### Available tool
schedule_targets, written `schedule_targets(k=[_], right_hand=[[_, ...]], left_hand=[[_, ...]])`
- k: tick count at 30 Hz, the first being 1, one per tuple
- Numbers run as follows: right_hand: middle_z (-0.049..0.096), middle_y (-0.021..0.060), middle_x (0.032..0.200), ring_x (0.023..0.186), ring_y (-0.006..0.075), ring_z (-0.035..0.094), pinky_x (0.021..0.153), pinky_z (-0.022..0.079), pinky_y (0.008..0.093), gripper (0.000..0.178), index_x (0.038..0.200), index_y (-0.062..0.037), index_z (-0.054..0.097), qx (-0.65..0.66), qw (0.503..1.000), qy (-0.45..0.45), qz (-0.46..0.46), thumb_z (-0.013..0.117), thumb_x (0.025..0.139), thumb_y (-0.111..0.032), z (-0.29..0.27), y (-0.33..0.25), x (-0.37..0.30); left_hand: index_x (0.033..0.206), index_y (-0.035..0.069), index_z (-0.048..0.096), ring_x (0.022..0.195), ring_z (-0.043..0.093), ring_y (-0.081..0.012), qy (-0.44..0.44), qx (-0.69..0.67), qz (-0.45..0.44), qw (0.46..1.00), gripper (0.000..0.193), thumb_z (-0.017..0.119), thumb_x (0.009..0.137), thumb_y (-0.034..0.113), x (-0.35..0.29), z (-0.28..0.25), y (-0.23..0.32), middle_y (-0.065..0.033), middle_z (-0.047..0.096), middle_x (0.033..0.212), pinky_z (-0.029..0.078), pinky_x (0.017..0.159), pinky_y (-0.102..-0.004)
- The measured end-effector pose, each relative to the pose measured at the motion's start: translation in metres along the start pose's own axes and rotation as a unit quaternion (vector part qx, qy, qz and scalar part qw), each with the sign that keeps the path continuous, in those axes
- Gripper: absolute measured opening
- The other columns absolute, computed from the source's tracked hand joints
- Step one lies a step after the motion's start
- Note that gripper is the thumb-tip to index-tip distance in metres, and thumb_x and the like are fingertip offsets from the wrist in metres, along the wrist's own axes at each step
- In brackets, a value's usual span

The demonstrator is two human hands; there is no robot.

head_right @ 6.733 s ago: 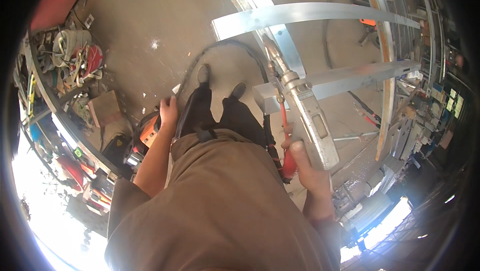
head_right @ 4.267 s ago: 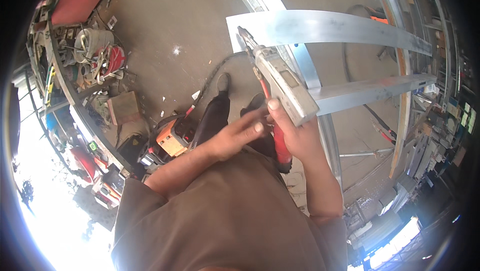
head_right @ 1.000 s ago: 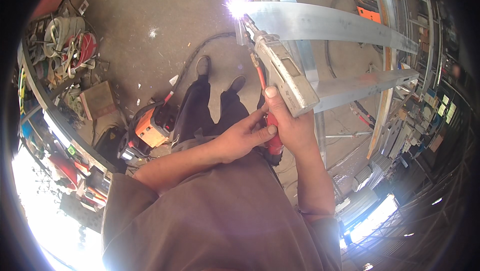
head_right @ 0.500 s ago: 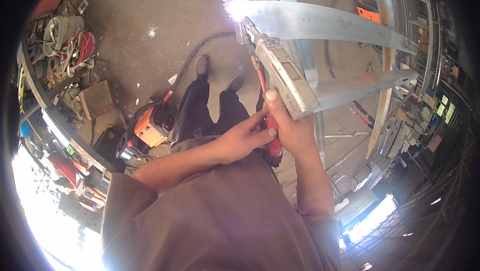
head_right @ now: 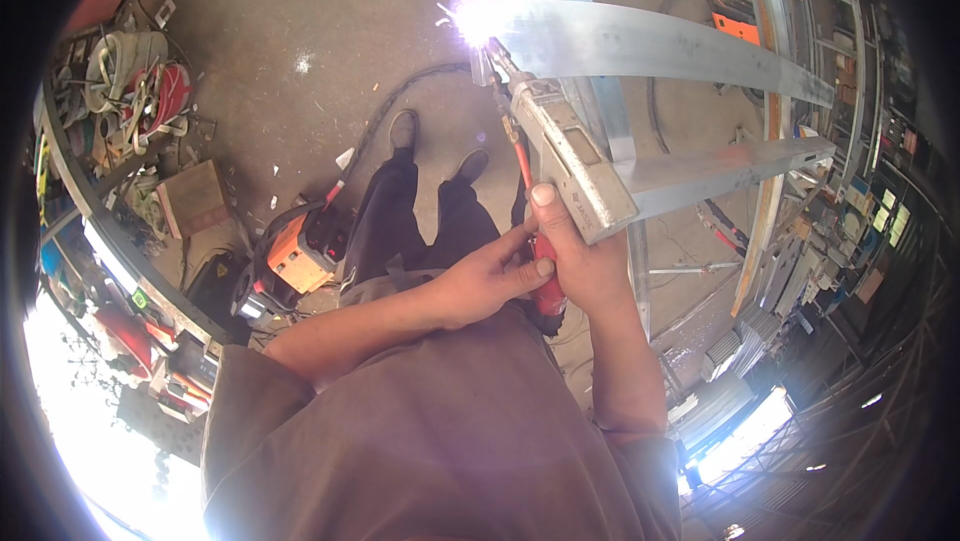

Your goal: The person welds multiple metal frame sections using a handheld welding torch, creating bright sparks at each joint. They repeatedly position and tack weld curved and straight metal pieces into a larger frame structure.

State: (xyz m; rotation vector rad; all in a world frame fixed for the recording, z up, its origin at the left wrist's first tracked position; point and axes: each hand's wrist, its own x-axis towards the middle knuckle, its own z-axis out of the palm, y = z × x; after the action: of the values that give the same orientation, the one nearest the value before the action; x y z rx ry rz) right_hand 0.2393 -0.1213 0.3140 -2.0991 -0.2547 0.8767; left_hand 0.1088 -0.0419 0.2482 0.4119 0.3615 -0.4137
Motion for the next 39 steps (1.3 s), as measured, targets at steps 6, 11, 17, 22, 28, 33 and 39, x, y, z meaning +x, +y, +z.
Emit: schedule_targets(k=[6, 11, 17, 22, 28, 33, 39], right_hand=[[0.068, 0.004, 0.087, 0.077, 0.0127, 0.065, 0.067, 0.053, 0.0293, 0.034, 0.106, -0.0017, 0.069, 0.011, 1.0, 0.01, 0.012, 0.067, 0.103, -0.035, 0.001, -0.001, -0.004], [0.067, 0.0045, 0.084, 0.077, 0.0128, 0.065, 0.067, 0.053, 0.0294, 0.034, 0.105, -0.0016, 0.069, 0.001, 1.0, -0.005, 0.011, 0.066, 0.104, -0.035, 0.0, -0.001, -0.005], [0.066, 0.0044, 0.085, 0.077, 0.0133, 0.064, 0.068, 0.052, 0.0299, 0.033, 0.103, -0.0015, 0.069, -0.002, 1.0, -0.006, -0.008, 0.066, 0.104, -0.034, -0.001, 0.002, -0.006], [0.067, 0.0047, 0.086, 0.077, 0.0136, 0.064, 0.068, 0.052, 0.0302, 0.033, 0.104, -0.0013, 0.068, 0.004, 1.0, -0.001, 0.001, 0.066, 0.104, -0.034, -0.002, 0.003, -0.008], [0.067, 0.0048, 0.09, 0.078, 0.0137, 0.065, 0.069, 0.053, 0.0304, 0.033, 0.105, -0.0011, 0.068, 0.001, 1.0, 0.0, 0.005, 0.065, 0.104, -0.034, -0.002, 0.004, -0.011], [0.068, 0.0045, 0.091, 0.078, 0.0136, 0.065, 0.07, 0.054, 0.0306, 0.033, 0.106, -0.0012, 0.068, 0.001, 1.0, 0.004, 0.008, 0.066, 0.104, -0.034, -0.002, 0.005, -0.014], [0.069, 0.0044, 0.093, 0.079, 0.0132, 0.065, 0.07, 0.054, 0.0301, 0.031, 0.107, -0.0013, 0.068, -0.001, 1.0, -0.001, 0.015, 0.066, 0.104, -0.032, -0.003, 0.006, -0.017]], left_hand=[[0.157, -0.005, 0.03, 0.102, 0.063, -0.0148, -0.01, 0.0, -0.002, 1.0, 0.076, 0.063, 0.106, 0.041, -0.002, 0.001, 0.0, -0.011, 0.064, 0.119, 0.052, 0.09, -0.0311], [0.158, -0.006, 0.029, 0.107, 0.062, -0.0153, -0.008, 0.021, -0.011, 1.0, 0.08, 0.062, 0.106, 0.044, -0.003, 0.0, -0.002, -0.0123, 0.063, 0.124, 0.051, 0.092, -0.0309], [0.159, -0.005, 0.027, 0.106, 0.063, -0.0154, -0.012, 0.003, -0.004, 1.0, 0.079, 0.062, 0.106, 0.043, -0.003, 0.001, -0.007, -0.0122, 0.064, 0.123, 0.051, 0.092, -0.0313], [0.159, -0.005, 0.026, 0.105, 0.063, -0.0154, -0.007, 0.008, -0.007, 1.0, 0.079, 0.062, 0.106, 0.041, -0.002, 0.002, -0.012, -0.0124, 0.064, 0.121, 0.052, 0.091, -0.0312], [0.159, -0.005, 0.026, 0.101, 0.062, -0.0153, -0.004, 0.008, -0.003, 1.0, 0.082, 0.063, 0.105, 0.044, -0.001, 0.002, -0.017, -0.0125, 0.064, 0.118, 0.051, 0.088, -0.0304], [0.159, -0.005, 0.027, 0.1, 0.062, -0.0145, -0.005, 0.015, 0.003, 1.0, 0.082, 0.063, 0.105, 0.045, -0.002, 0.002, -0.019, -0.0122, 0.064, 0.117, 0.05, 0.086, -0.03], [0.158, -0.005, 0.028, 0.101, 0.062, -0.0148, -0.004, 0.023, -0.009, 1.0, 0.08, 0.063, 0.105, 0.044, -0.005, 0.003, -0.019, -0.0126, 0.065, 0.118, 0.051, 0.088, -0.0306]])
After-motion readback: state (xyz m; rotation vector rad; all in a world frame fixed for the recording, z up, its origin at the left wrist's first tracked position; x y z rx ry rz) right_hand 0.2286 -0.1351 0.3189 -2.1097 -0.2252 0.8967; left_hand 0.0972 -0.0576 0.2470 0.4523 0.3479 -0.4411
